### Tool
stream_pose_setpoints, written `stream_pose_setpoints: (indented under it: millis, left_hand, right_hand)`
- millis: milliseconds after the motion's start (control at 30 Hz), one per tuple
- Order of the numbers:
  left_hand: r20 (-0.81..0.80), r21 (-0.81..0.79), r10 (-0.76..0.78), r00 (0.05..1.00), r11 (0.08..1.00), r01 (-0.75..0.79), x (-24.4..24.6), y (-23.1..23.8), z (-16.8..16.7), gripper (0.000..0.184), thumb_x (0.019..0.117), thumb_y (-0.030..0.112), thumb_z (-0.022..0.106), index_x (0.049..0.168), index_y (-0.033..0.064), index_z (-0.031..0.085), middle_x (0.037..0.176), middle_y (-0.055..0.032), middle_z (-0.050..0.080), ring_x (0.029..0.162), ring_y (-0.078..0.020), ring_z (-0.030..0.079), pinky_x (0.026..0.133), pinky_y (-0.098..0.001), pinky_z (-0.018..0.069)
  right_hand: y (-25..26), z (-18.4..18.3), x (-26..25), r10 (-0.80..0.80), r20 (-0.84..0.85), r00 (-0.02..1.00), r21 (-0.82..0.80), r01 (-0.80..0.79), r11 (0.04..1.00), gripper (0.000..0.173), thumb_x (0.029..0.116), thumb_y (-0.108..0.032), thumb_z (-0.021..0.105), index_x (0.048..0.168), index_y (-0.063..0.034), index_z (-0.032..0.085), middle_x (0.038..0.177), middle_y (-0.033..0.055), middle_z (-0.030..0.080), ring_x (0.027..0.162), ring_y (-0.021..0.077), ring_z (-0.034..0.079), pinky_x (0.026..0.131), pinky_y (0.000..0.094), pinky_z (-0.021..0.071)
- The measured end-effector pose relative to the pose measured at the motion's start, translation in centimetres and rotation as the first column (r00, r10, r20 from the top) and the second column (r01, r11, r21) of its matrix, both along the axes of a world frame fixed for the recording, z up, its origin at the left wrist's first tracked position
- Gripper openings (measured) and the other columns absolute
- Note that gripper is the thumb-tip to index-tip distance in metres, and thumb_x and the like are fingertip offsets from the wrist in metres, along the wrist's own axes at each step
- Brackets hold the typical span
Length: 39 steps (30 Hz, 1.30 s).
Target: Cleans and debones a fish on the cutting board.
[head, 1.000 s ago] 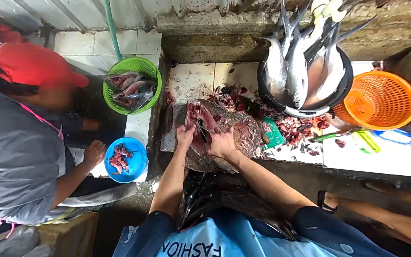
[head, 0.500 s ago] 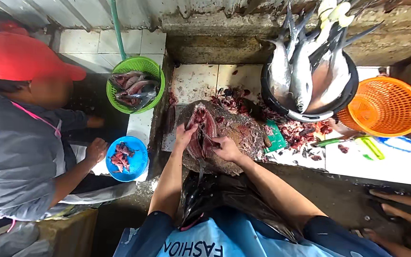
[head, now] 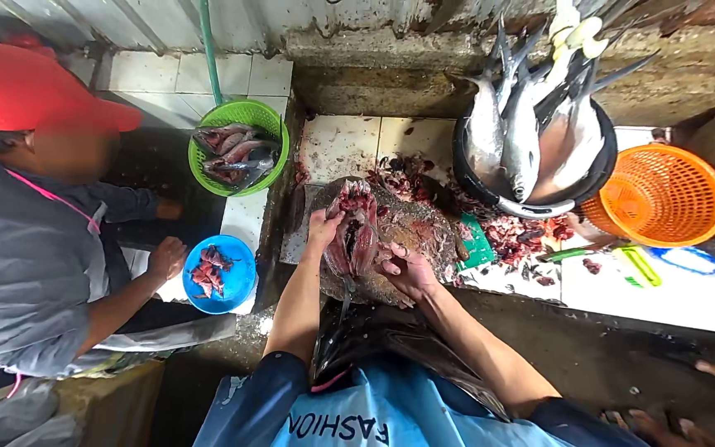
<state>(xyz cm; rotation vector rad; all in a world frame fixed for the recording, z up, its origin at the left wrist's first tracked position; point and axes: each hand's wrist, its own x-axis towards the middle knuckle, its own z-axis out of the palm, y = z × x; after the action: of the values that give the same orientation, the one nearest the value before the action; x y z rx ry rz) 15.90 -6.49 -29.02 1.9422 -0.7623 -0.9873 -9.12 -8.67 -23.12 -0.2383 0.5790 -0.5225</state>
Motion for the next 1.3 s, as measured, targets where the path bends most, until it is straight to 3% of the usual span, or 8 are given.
stream_pose_setpoints:
  millis: [267, 500, 567, 633, 833, 933, 1100, 1300]
  left_hand:
    - [0.149, 0.129, -0.084, 0.985, 0.989, 0.065, -0.1, -1.1, 1.2, 0.031, 0.0905, 0.018, 0.074, 0.116, 0.0016, 0.07, 0.115, -0.0215, 0.07, 0.111, -0.0368, 0.066, 0.097, -0.0594, 0.0522]
    - [0.005, 0.16, 0.166, 0.986, 0.973, -0.164, 4.0, -0.9, -1.1, 0.046, 0.0942, 0.039, 0.074, 0.116, -0.0013, 0.069, 0.113, -0.0235, 0.07, 0.108, -0.0366, 0.068, 0.097, -0.0589, 0.0533]
    - [-0.178, 0.122, 0.217, 0.96, 0.973, -0.197, 3.7, -0.1, -1.1, 0.05, 0.0938, 0.037, 0.075, 0.124, -0.0017, 0.066, 0.117, -0.0219, 0.07, 0.11, -0.0326, 0.068, 0.098, -0.0545, 0.0547]
    - [-0.287, 0.101, 0.236, 0.929, 0.971, -0.215, 3.0, 1.2, -1.0, 0.057, 0.0926, 0.039, 0.077, 0.132, -0.0001, 0.061, 0.125, -0.0202, 0.067, 0.116, -0.031, 0.066, 0.101, -0.0532, 0.0537]
    - [-0.537, -0.004, 0.289, 0.793, 0.938, -0.345, 0.3, 5.3, -0.6, 0.049, 0.0873, 0.011, 0.08, 0.129, -0.0015, 0.06, 0.124, -0.0177, 0.068, 0.113, -0.028, 0.067, 0.097, -0.0488, 0.0569]
    - [-0.61, -0.038, 0.257, 0.749, 0.935, -0.352, -1.1, 6.0, -0.3, 0.051, 0.0832, -0.002, 0.078, 0.129, -0.0021, 0.056, 0.125, -0.0184, 0.067, 0.114, -0.0289, 0.067, 0.097, -0.0499, 0.0569]
    - [-0.65, -0.038, 0.342, 0.678, 0.877, -0.479, -3.0, 6.7, 0.1, 0.034, 0.0997, 0.012, 0.066, 0.131, -0.0012, 0.058, 0.123, -0.0157, 0.068, 0.112, -0.0235, 0.066, 0.098, -0.0443, 0.0554]
    - [-0.667, -0.058, 0.39, 0.635, 0.822, -0.566, -3.6, 6.2, 0.1, 0.03, 0.0985, 0.009, 0.066, 0.125, -0.0031, 0.061, 0.118, -0.016, 0.069, 0.108, -0.0232, 0.068, 0.097, -0.0424, 0.0562]
  right_hand:
    - [0.5, 1.7, -3.1, -0.112, 0.053, 0.992, 0.017, 0.111, 0.994, 0.022, 0.093, -0.027, 0.069, 0.1, -0.0068, 0.069, 0.079, 0.0005, 0.064, 0.058, 0.0088, 0.056, 0.059, 0.0269, 0.0545]
    - [-1.5, 5.1, -12.4, -0.316, -0.233, 0.92, -0.721, 0.055, 0.691, 0.038, 0.0942, -0.036, 0.071, 0.119, -0.0078, 0.073, 0.083, -0.0013, 0.068, 0.064, 0.0076, 0.058, 0.06, 0.0267, 0.0517]
    - [-1.4, 1.8, -15.3, -0.482, -0.59, 0.648, -0.805, -0.42, 0.42, 0.046, 0.0899, -0.029, 0.068, 0.126, 0.0006, 0.068, 0.093, 0.0068, 0.071, 0.071, 0.0121, 0.064, 0.066, 0.0312, 0.0568]
    - [-0.3, -2.9, -18.0, -0.501, -0.824, 0.264, -0.426, -0.872, 0.242, 0.073, 0.0785, -0.046, 0.073, 0.135, -0.0014, 0.064, 0.122, 0.0217, 0.066, 0.103, 0.0349, 0.066, 0.089, 0.059, 0.051]
    - [6.8, -6.3, -26.8, -0.513, -0.857, -0.045, -0.043, -0.986, 0.158, 0.066, 0.0838, -0.044, 0.069, 0.133, -0.0013, 0.065, 0.125, 0.0265, 0.066, 0.112, 0.0445, 0.065, 0.096, 0.0672, 0.0448]
    - [6.7, -4.0, -25.6, -0.618, -0.783, 0.068, -0.23, -0.955, 0.186, 0.054, 0.0875, -0.039, 0.066, 0.124, 0.0014, 0.07, 0.112, 0.0255, 0.07, 0.101, 0.0445, 0.068, 0.088, 0.0655, 0.0473]
    - [3.4, 0.3, -13.1, -0.64, -0.628, 0.442, -0.443, -0.88, -0.173, 0.062, 0.0866, -0.053, 0.066, 0.127, -0.0063, 0.071, 0.109, 0.0194, 0.073, 0.096, 0.0369, 0.07, 0.084, 0.0637, 0.0494]
    - [2.4, -1.2, -2.6, -0.575, -0.695, 0.432, -0.272, -0.898, -0.345, 0.059, 0.0871, -0.054, 0.061, 0.129, -0.0128, 0.07, 0.12, 0.0147, 0.07, 0.104, 0.034, 0.068, 0.097, 0.0649, 0.0427]
